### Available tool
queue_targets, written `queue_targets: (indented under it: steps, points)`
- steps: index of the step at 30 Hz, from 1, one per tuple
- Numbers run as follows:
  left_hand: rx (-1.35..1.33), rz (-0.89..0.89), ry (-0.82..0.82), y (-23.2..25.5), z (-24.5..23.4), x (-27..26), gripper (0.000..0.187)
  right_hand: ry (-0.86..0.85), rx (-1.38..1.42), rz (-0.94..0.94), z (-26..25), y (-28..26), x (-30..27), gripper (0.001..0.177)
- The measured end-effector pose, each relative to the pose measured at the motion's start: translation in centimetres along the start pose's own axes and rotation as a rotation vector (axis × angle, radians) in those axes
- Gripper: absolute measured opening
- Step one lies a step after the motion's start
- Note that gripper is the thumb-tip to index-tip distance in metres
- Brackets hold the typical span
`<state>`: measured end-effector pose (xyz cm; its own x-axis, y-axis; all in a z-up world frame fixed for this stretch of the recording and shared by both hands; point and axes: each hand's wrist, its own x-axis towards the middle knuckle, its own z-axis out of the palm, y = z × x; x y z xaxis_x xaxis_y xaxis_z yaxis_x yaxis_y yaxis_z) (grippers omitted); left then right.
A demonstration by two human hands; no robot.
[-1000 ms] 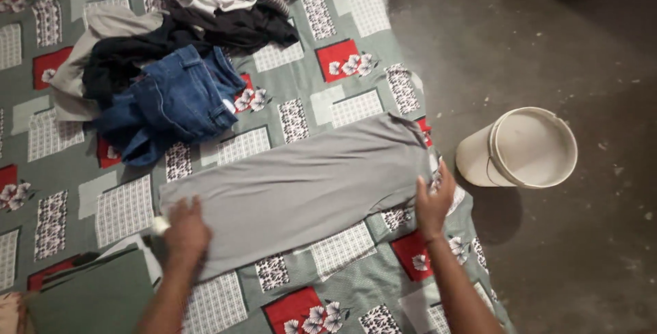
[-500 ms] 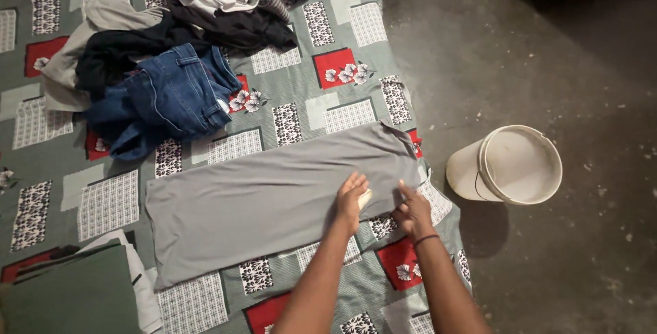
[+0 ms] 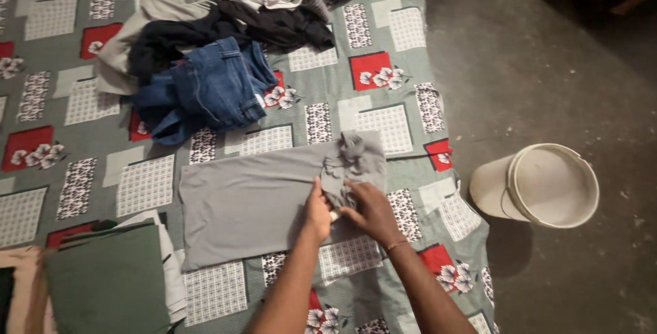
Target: The person folds several items of clothing on a bed. They fold a gray t-shirt, a pair of blue jeans, and a black t-shirt, placing each folded item into a growing stack.
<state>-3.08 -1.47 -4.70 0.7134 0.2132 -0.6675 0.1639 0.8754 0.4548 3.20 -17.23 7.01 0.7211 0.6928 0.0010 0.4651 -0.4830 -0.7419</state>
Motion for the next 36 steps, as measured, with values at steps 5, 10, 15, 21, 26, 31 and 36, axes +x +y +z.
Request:
queue_targets:
  steps: [5,10,15,21,26,31,36]
  points:
    - [0.477,0.185,0.13,0.0,1.7,-1.9,0.05,0.359,-0.308,-0.169,1.1,3.0,1.5,0.061]
    - [1.322,0.858,0.477,-0.7,3.6,-1.9,0.075,0.257,-0.351,-0.079,1.0,6.0,5.4,0.067]
    - [0.612,0.161,0.195,-2.3,1.2,-3.7,0.04,-0.048,-0.24,-0.226,1.8,3.3,3.8,0.067]
    - [0.516,0.206,0.178,-1.4,-1.9,-4.5,0.057,0.313,-0.102,-0.15,2.2,1.0,4.3,0.059]
    - [0.763,0.266,0.268,0.9,-1.4,-5.0,0.059,-0.133,0.034,-0.089,3.1,0.1,4.8,0.063]
    - [1.289,0.628,0.424,2.3,0.4,-7.5,0.062,0.053,-0.04,-0.034,3.6,0.5,4.1,0.053]
    - [1.735,0.958,0.117,3.7,4.4,-9.4,0.087,0.399,-0.389,-0.129,3.0,3.5,7.2,0.065]
